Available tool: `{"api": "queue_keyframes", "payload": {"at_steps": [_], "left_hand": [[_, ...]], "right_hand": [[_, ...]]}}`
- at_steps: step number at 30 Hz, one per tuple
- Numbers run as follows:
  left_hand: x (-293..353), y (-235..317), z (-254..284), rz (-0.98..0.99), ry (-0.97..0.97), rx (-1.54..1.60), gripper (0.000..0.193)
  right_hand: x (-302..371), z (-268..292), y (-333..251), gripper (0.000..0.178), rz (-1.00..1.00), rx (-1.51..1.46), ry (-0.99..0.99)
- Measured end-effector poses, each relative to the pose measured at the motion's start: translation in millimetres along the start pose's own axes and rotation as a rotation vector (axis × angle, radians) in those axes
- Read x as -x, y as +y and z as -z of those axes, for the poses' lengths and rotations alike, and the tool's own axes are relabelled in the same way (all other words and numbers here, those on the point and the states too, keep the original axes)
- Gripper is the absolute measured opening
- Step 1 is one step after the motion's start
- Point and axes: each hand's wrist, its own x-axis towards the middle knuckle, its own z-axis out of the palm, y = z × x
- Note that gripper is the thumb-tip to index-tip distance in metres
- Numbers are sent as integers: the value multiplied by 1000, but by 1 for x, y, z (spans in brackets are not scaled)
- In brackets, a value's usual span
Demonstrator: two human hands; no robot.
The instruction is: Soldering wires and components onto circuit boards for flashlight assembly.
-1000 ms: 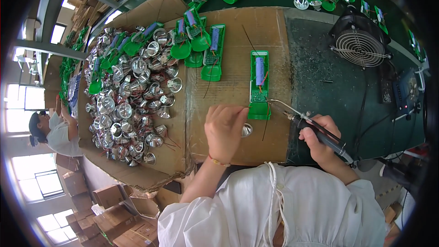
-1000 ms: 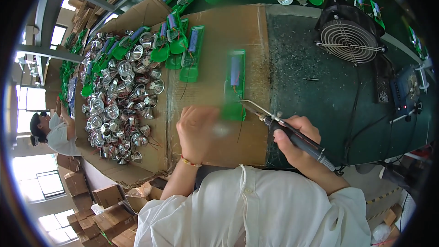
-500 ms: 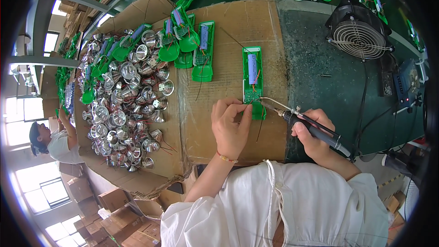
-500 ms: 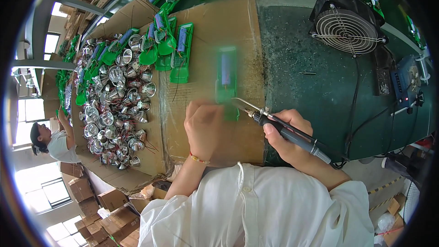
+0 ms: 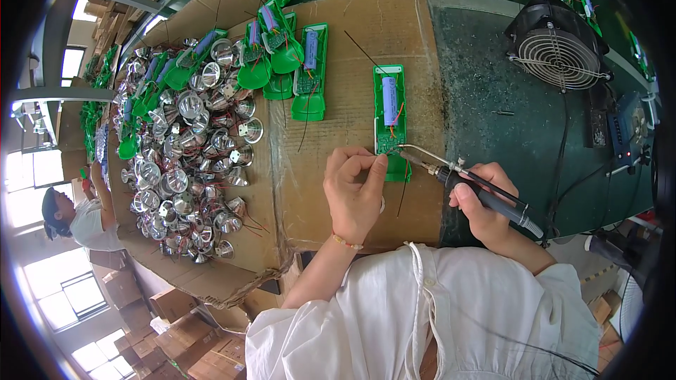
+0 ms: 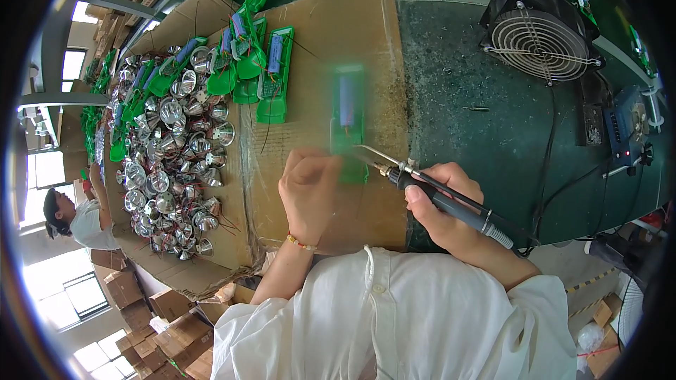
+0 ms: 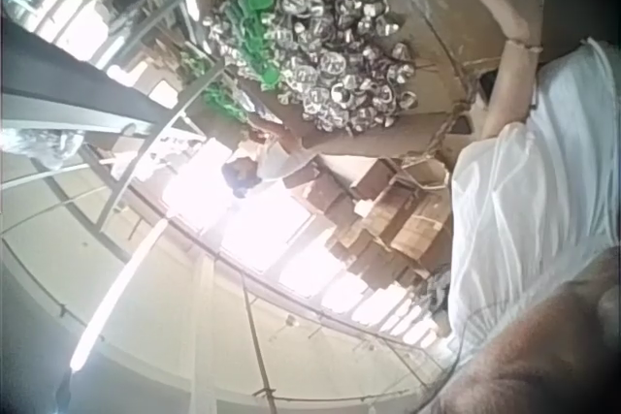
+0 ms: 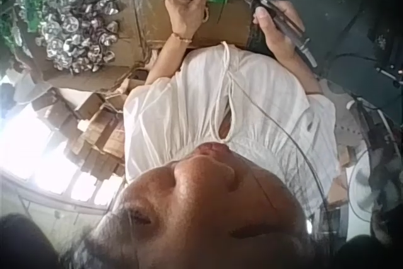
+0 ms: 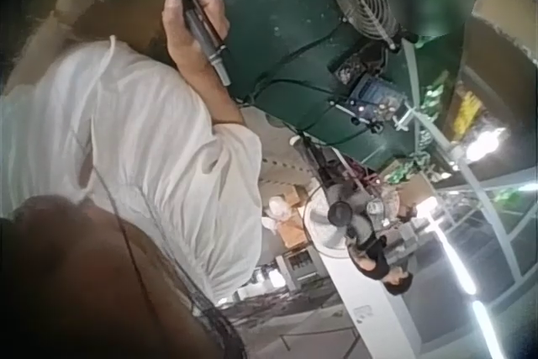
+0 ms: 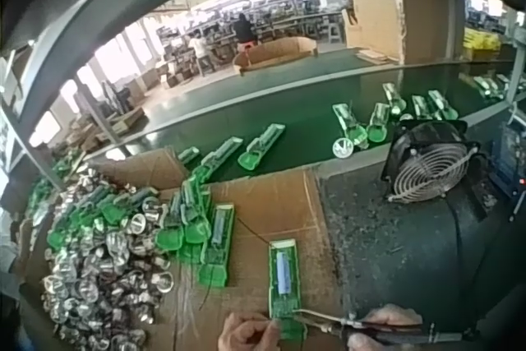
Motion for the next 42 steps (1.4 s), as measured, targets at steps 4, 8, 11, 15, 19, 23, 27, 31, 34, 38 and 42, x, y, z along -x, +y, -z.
{"api": "queue_keyframes", "payload": {"at_steps": [4, 8, 11, 15, 19, 23, 27, 31, 34, 38, 42], "left_hand": [[0, -3, -2, -47, 15, -30, 12], [0, -3, -3, -45, 23, -39, 13], [-1, -1, -3, -9, 20, -26, 13], [-1, -4, -3, -30, 19, -36, 13], [-1, -4, -2, -28, 14, -37, 13], [-1, -3, -2, -42, 21, -68, 12], [-3, 3, 1, -41, 1, -28, 12], [-3, 8, 9, 27, 6, 55, 14], [-5, 7, 9, 59, 20, 83, 14], [-8, 3, 10, -400, 89, -449, 17], [-8, 4, 7, -466, 82, -540, 13]], "right_hand": [[-2, -1, 1, 16, 10, 20, -13], [-2, 2, 0, 18, -5, 56, -40], [0, -3, -3, 15, -9, 32, -3], [3, 1, -1, 15, -4, -34, 62], [3, 2, -1, 16, -7, -29, 45], [2, 1, -2, 17, -34, -44, 36], [2, 3, 0, 17, -25, -51, 33], [1, 4, -1, 19, -26, -43, 37], [0, 4, -1, 19, -27, -49, 37], [-2, 4, -3, 19, -42, -63, 41], [-3, 4, -2, 19, -50, -57, 42]]}}
